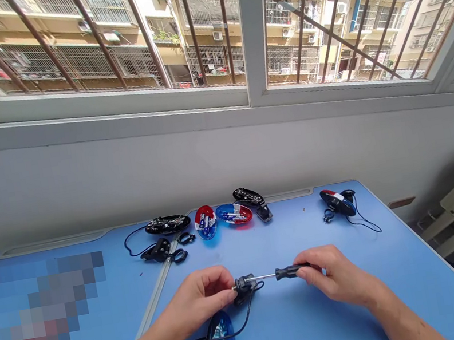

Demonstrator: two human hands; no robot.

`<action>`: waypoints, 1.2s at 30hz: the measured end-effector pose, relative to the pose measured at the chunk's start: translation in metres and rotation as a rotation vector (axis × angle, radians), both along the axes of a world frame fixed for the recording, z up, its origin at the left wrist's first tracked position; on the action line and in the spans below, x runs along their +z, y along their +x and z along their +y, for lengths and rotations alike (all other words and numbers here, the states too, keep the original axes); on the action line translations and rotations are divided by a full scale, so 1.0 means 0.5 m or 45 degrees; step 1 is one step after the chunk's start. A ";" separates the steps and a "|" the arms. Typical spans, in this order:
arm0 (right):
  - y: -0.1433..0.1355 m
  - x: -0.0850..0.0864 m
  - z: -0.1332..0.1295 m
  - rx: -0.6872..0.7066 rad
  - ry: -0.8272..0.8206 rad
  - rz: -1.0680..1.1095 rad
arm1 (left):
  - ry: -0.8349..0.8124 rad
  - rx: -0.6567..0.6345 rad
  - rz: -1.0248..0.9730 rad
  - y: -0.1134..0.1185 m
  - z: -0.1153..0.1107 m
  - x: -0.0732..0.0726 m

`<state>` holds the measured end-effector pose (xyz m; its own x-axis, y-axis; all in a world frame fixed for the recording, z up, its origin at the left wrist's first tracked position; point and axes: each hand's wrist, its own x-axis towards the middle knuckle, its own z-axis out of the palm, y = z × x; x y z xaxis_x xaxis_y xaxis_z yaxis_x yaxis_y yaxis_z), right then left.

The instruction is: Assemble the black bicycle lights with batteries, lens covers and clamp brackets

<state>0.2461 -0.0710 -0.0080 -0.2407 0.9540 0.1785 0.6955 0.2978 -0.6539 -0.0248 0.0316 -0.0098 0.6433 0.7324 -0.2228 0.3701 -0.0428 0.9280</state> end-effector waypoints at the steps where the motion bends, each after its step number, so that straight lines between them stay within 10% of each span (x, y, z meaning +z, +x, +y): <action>1: 0.000 0.000 0.000 -0.002 0.003 -0.004 | 0.010 0.015 0.001 0.000 -0.001 0.001; 36: 0.005 -0.011 0.000 0.006 0.054 0.008 | -0.169 -0.044 0.023 -0.002 -0.001 0.012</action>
